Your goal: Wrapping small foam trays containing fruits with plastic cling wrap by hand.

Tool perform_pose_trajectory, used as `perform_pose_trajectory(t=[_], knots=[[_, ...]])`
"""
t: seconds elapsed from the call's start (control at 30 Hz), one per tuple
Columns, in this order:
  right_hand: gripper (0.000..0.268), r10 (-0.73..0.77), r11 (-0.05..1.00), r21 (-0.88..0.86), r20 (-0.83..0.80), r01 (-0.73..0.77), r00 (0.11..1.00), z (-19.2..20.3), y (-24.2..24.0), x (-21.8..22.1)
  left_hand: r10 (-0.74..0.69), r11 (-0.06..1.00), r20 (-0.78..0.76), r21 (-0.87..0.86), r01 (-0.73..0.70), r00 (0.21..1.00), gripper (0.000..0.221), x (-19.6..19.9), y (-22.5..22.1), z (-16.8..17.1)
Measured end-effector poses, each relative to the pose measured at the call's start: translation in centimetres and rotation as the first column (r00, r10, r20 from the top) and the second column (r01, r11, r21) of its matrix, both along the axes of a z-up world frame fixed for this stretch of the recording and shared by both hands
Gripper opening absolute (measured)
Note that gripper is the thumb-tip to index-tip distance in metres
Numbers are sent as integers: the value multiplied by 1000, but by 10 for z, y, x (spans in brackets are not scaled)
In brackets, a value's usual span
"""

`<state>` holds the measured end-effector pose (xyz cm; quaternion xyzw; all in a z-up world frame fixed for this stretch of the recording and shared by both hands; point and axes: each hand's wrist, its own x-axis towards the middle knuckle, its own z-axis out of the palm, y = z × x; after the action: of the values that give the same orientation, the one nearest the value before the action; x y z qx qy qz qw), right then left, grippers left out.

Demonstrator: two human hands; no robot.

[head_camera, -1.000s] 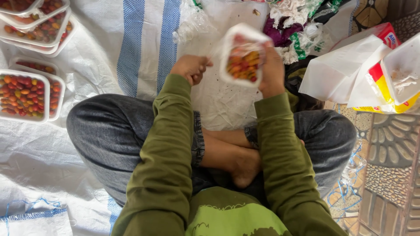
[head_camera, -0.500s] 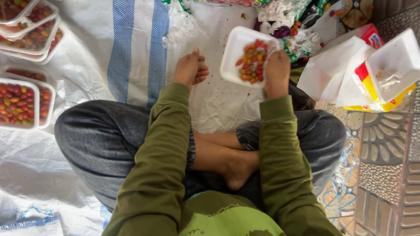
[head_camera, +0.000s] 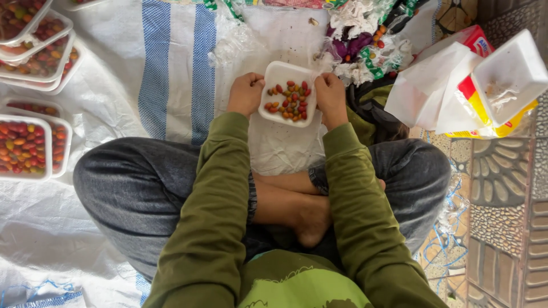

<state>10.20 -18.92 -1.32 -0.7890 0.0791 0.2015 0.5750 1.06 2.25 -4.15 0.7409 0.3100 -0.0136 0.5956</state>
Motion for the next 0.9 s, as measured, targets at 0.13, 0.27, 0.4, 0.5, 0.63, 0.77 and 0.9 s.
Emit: perform_pose_trajectory(t=[0.13, 0.27, 0.4, 0.5, 0.63, 0.77, 0.9], knots=[[54, 76, 983, -169, 28, -70, 997, 9, -18, 8, -34, 994, -68, 106, 41, 997, 23, -4, -1, 11], [51, 144, 972, -202, 98, -122, 985, 54, -33, 2, 0, 982, -115, 187, 22, 993, 20, -9, -3, 25], [45, 155, 973, -188, 119, -131, 981, 76, -53, 0, 35, 969, -85, 245, -14, 996, 25, -15, -13, 88], [38, 182, 965, -210, 102, -158, 978, 89, -74, -2, 84, 968, 136, 223, -113, 987, 20, -13, -22, 111], [35, 292, 924, -291, 120, -248, 949, 86, -108, -5, 47, 981, 208, 176, -84, 977, 11, -12, -37, 118], [34, 484, 785, -499, 124, -367, 866, 115, -112, -24, -18, 992, 235, 128, -13, 972, 11, -3, -62, 124], [33, 624, 671, -575, 97, -468, 775, 108, -103, -50, -58, 998, 339, -2, 62, 939, 15, 46, -113, 94]])
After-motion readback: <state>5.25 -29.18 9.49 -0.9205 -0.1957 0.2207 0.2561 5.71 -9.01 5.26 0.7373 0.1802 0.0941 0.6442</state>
